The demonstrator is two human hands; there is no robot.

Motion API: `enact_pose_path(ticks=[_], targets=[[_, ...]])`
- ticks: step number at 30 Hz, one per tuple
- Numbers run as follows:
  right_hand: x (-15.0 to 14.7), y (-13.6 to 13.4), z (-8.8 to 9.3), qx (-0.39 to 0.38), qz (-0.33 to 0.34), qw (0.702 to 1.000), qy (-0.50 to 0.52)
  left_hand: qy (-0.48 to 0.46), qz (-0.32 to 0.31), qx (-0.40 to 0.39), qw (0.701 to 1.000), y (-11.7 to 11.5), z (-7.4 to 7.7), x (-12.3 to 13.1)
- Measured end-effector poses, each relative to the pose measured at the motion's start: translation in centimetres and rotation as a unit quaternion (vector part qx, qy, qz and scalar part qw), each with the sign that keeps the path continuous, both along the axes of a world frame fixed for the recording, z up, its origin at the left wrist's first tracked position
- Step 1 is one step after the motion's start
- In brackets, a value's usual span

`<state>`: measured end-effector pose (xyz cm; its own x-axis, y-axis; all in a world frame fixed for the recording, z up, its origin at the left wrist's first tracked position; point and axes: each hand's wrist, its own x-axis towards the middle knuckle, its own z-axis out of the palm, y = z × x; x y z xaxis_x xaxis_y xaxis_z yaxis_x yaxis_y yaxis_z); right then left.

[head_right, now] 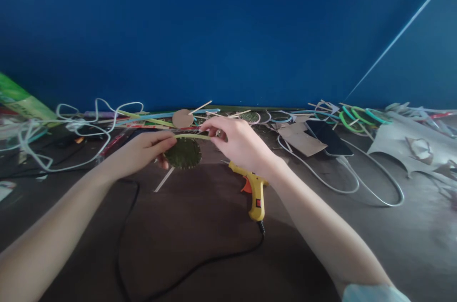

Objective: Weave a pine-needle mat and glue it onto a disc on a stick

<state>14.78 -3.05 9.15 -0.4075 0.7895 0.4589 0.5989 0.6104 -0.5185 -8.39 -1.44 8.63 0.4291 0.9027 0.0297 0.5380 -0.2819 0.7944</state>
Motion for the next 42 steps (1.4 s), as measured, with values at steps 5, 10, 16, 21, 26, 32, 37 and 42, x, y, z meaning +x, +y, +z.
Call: enact_pose_path(ticks=[5, 10, 16, 21, 26, 32, 37, 42], targets=[[0.7, 0.7, -0.1, 0.104, -0.043, 0.992, -0.061, 0.019, 0.01, 0.0, 1.0, 0.5, -0.5, -0.2], [1.2, 0.5, 0.5, 0.137, -0.103, 0.983, -0.06, 0.03, 0.046, -0.007, 0.998, 1.1, -1.0, -0.6], [2.3, -0.1, 1.5, -0.132, -0.101, 0.973, -0.16, 0.03, 0.057, -0.015, 0.998, 1.6, -1.3, -1.1], [3.5, -0.8, 0.5, -0.308, -0.097, 0.911, -0.258, 0.072, 0.058, 0.016, 0.996, 1.5, -1.1, -1.0], [4.1, -3.0, -1.8, -0.339, -0.102, 0.878, -0.322, 0.041, 0.063, -0.015, 0.997, 1.5, -1.1, -1.0], [2.1, -5.4, -3.2, -0.208, -0.245, 0.836, -0.444, 0.022, 0.057, -0.021, 0.998, 1.4, -1.2, -1.1], [0.7, -6.2, -3.9, -0.195, -0.254, 0.846, -0.427, 0.016, 0.063, -0.023, 0.998, 1.2, -1.0, -1.0], [0.7, -6.3, -4.5, -0.196, -0.251, 0.869, -0.378, 0.018, 0.082, -0.015, 0.996, 1.1, -0.7, -1.1]])
